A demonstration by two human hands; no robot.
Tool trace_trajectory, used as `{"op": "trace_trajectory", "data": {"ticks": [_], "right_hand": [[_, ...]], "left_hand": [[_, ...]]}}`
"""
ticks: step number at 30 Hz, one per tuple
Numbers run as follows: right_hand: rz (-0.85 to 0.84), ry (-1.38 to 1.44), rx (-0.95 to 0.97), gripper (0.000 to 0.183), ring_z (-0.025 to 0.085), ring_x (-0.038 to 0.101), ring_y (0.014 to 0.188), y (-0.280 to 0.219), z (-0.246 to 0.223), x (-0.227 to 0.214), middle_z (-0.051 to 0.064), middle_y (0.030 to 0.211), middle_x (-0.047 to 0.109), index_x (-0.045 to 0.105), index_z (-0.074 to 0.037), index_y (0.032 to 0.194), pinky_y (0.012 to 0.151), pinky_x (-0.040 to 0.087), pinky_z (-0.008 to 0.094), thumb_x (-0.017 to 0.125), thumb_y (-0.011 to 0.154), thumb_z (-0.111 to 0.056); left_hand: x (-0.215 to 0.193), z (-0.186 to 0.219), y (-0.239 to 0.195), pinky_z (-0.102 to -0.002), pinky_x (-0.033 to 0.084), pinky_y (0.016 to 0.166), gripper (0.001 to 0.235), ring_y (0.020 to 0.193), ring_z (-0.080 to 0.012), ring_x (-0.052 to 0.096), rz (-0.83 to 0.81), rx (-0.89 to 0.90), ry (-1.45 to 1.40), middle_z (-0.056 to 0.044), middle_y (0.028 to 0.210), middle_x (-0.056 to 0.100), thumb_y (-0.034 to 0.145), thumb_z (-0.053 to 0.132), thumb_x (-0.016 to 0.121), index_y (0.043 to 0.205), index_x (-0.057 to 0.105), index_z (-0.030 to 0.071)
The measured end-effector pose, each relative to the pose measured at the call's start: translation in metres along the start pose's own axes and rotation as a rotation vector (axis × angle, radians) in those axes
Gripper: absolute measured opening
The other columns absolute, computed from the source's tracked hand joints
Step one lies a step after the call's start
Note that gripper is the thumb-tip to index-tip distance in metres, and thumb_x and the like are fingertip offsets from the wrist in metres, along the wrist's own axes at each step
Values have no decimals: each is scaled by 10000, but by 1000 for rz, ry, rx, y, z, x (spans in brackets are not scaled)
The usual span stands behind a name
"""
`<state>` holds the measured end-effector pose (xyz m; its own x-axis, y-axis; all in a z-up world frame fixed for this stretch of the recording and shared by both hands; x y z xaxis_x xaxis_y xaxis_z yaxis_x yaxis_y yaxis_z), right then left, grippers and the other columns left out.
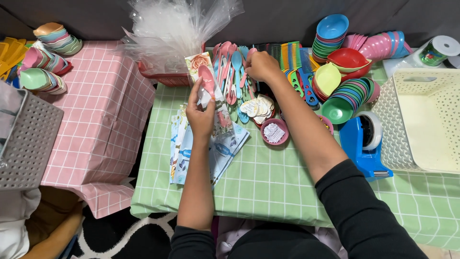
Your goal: The person assembles a party favor kit by placing a small white item into a clear plastic bag, then inserting the bag into a floral paper sleeve. They add a pink plastic spoon, fork, and knife into the sleeve and set the completed kit aside.
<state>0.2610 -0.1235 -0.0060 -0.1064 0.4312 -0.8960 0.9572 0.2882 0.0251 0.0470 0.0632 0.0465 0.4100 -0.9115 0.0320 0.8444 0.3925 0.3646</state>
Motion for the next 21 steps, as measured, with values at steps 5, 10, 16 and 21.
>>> {"op": "trace_trajectory", "data": {"ticks": [5,10,16,21], "right_hand": [[14,42,-70,142,414,692,954,-1,-23,3,135,865,734,781,-172,945,827,554,551,693,851,-231],[70,-2,-327,256,431,620,1066,-1,-66,-1,160,1076,650,780,-172,1007,888,531,542,659,823,-40],[122,-240,-462,167,349,636,997,26,-66,45,77,1028,632,779,-239,825,831,561,465,721,775,-91],[141,-218,-568,190,328,665,954,13,-77,31,42,978,668,754,-233,812,817,573,454,692,828,-55]], "left_hand": [[-5,3,0,-479,419,1114,633,1435,-377,348,48,1,6,-211,1468,518,843,-75,592,1422,578,182],[-4,10,0,-440,396,1133,628,1441,-336,359,61,2,0,-201,1467,527,833,-47,589,1417,582,181],[0,15,-1,-453,409,1122,630,1432,-359,373,39,-1,-20,-229,1460,525,825,-59,592,1417,578,156],[2,13,-3,-446,386,1143,637,1443,-345,359,21,-8,-39,-218,1475,514,831,-46,596,1432,563,164]]}}
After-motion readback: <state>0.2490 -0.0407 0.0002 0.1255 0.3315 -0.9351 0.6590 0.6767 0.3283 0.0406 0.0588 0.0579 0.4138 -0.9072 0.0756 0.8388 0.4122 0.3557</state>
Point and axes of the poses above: each hand's wrist, its own y-axis towards the middle knuckle, its own x-axis out of the palm, z = x × y, the point moved 7 cm from there along y, towards the middle knuckle
